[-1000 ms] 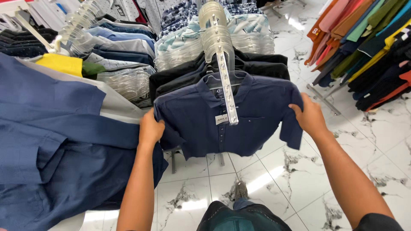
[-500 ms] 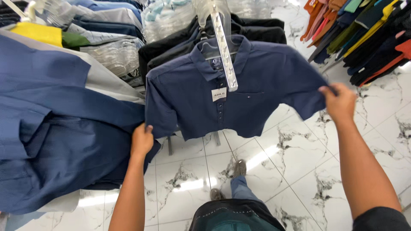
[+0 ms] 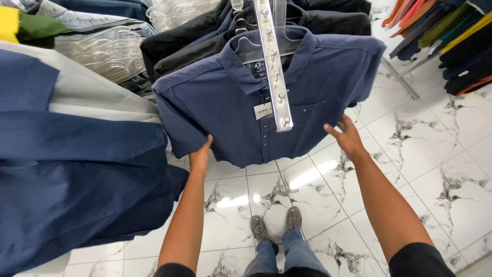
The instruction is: The person buttons several shirts, places them onto plastic hangers by hand, and hangs them onto a metal display rack in a retail store.
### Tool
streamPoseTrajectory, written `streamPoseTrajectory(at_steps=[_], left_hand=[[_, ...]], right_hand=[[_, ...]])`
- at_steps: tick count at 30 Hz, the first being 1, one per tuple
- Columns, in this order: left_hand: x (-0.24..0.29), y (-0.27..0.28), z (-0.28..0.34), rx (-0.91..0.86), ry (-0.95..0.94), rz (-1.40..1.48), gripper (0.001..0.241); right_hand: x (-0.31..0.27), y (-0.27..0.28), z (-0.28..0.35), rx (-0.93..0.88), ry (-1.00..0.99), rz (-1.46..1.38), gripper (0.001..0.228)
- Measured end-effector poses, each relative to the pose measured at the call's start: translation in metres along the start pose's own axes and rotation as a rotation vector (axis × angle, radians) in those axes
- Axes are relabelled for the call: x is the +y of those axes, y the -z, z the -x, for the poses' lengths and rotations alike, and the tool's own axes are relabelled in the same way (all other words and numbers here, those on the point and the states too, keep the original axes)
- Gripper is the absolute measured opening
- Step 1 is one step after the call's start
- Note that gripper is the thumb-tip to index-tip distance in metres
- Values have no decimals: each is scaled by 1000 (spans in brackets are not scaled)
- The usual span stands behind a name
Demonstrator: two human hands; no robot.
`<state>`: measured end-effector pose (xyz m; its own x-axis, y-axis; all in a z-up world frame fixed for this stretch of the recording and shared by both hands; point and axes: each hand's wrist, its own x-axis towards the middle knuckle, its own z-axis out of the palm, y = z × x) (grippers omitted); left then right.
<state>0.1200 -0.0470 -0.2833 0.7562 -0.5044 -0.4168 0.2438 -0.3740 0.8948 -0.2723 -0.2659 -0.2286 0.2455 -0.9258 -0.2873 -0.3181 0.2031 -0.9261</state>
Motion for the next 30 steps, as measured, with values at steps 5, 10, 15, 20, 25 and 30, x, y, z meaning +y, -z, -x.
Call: streamPoseTrajectory(at_steps=[5, 10, 15, 20, 25, 30], left_hand=[[-13, -8, -51, 137, -206, 360, 60], [-22, 3, -48, 161, -354, 382, 55], [-18, -3, -41, 213, -273, 277, 53], [-18, 10, -35, 129, -255, -43, 70], [-37, 27, -49, 163, -286, -190, 57], [-146, 36, -112, 53, -348, -289, 42]], right_hand=[[43, -5, -62, 74, 169, -272, 41], [91, 20, -92, 91, 240, -236, 35], [123, 16, -109, 181, 231, -240, 41], [98, 5, -71, 0, 162, -146, 35], [145, 23, -95, 84, 157, -52, 24], [133, 10, -67, -81, 147, 356, 29]])
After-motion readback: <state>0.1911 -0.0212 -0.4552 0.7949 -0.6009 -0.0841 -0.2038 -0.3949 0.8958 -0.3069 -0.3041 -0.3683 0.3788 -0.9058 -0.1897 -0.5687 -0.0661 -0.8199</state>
